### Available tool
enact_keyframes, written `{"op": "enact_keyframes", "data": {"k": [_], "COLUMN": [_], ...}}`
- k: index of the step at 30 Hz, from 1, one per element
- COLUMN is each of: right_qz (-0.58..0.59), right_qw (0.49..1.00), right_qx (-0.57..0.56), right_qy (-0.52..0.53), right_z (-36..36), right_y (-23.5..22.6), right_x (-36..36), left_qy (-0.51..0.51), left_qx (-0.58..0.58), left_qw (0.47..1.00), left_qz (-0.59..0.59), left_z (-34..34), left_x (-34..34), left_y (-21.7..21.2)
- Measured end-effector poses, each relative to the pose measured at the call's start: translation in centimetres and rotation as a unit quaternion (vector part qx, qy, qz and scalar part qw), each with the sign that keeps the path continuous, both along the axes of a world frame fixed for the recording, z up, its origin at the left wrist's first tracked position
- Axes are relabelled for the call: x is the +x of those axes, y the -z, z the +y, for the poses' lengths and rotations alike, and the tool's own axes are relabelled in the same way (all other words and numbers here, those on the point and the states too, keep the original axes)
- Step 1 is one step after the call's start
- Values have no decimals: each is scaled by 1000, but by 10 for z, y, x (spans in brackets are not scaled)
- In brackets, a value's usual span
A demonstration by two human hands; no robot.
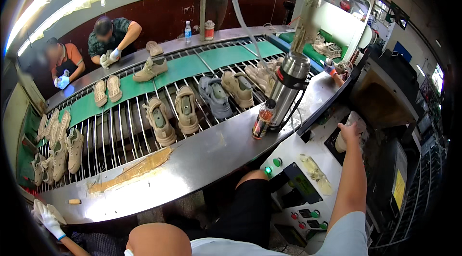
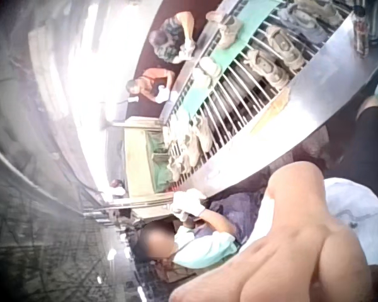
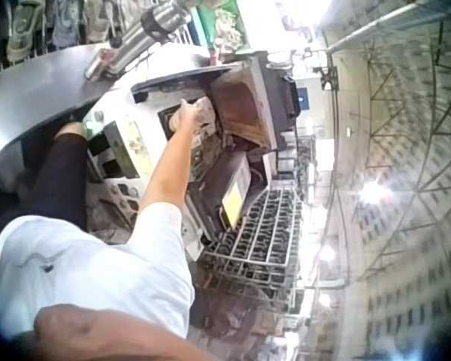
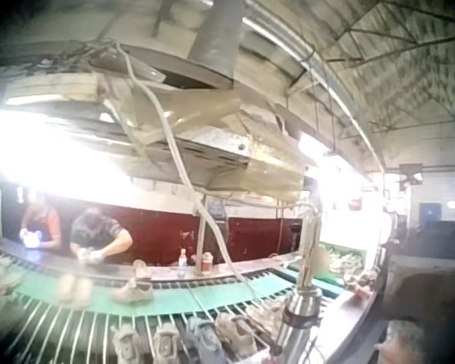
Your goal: The person picks up shoes from a conveyor belt, places them into a molding machine, presses buttons to operate the machine, and then removes the molded shoes and returns them to the conveyor.
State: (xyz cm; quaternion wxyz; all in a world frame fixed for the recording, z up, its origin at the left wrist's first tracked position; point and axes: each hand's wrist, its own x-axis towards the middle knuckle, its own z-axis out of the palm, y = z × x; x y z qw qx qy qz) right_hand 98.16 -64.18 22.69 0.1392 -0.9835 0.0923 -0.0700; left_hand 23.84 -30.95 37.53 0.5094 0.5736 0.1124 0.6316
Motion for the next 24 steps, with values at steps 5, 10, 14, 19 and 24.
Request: {"op": "enact_keyframes", "data": {"k": [5, 10, 14, 19, 24], "right_qz": [9, -46, -292, -343, -265], "right_qw": [996, 994, 938, 851, 646], "right_qx": [16, 63, 185, 391, 705], "right_qy": [83, 72, -35, -70, -125], "right_z": [-11, -2, -51, -67, -61], "right_y": [2, -13, 36, 82, 42], "right_x": [-3, -57, -72, -135, -143], "left_qy": [3, 199, 405, 528, 545], "left_qx": [3, 3, 8, 38, 93], "left_qw": [1000, 980, 914, 846, 823], "left_qz": [13, -4, -28, -57, -128], "left_z": [2, -23, -55, -85, -103], "left_x": [-7, 86, 166, 210, 208], "left_y": [8, 14, 18, 11, -12]}}
